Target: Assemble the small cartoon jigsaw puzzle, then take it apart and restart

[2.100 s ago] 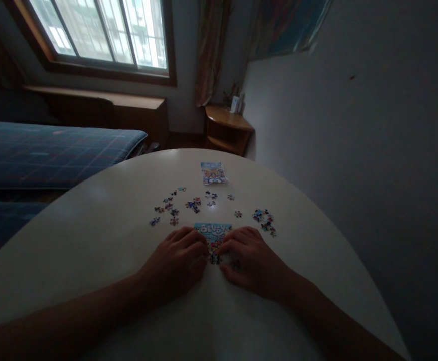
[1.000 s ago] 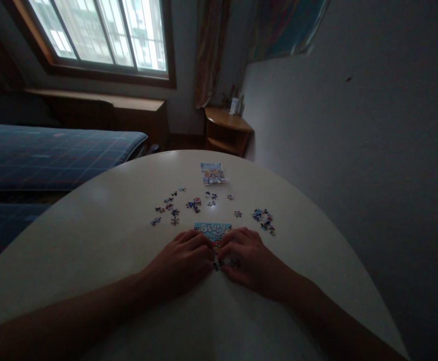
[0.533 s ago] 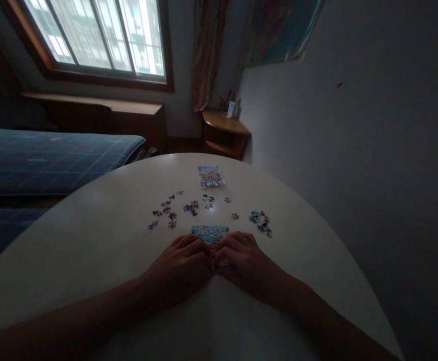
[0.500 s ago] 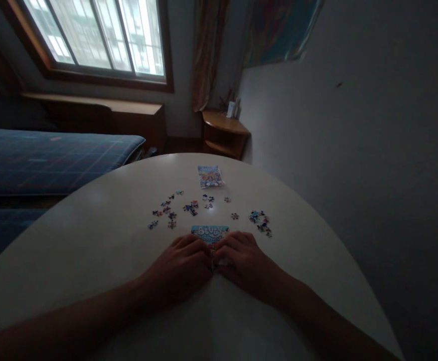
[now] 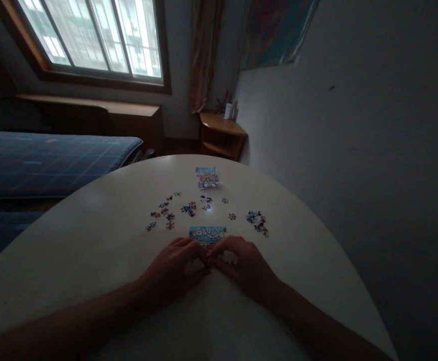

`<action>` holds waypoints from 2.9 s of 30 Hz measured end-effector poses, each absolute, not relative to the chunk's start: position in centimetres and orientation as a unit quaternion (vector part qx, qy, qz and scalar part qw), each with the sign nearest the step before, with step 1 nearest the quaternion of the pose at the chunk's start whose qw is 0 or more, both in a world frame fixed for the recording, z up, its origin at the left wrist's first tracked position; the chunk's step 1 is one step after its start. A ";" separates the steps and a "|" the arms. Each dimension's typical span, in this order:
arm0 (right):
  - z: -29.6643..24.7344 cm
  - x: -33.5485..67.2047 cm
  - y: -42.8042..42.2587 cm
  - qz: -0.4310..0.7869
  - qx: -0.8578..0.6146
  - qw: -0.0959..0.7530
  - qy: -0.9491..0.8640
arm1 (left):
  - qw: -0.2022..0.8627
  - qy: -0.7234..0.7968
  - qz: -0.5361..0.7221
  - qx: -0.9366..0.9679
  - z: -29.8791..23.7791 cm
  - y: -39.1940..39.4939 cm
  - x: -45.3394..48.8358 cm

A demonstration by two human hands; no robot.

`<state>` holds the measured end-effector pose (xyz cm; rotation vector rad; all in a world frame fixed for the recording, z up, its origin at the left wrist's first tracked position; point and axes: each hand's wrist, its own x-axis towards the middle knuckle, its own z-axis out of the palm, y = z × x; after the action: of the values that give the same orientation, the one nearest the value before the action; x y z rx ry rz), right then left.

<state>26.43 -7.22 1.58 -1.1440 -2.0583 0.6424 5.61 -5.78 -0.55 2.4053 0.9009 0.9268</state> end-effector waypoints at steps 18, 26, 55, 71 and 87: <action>0.8 27.7 -5.6 0.116 -0.388 0.270 -0.873 | 0.131 0.350 0.297 0.878 -0.8 -5.3 5.6; 0.9 28.9 -5.4 0.118 -0.375 0.222 -0.893 | 0.069 0.298 0.283 0.909 -0.4 -5.4 5.3; 2.4 27.3 -6.8 -0.025 -0.333 0.201 -0.921 | 0.000 0.223 0.248 0.943 -0.1 -5.5 5.0; 2.0 28.4 -6.1 0.027 -0.302 0.201 -0.931 | -0.086 0.560 0.125 0.815 1.6 -2.1 0.7; 1.5 28.9 -5.5 0.051 -0.315 0.198 -0.927 | 0.005 0.569 0.173 0.804 0.3 0.3 0.5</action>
<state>28.88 -5.55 1.48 -0.8806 -2.5938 0.1428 0.47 0.31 0.28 2.5160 1.7829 0.5419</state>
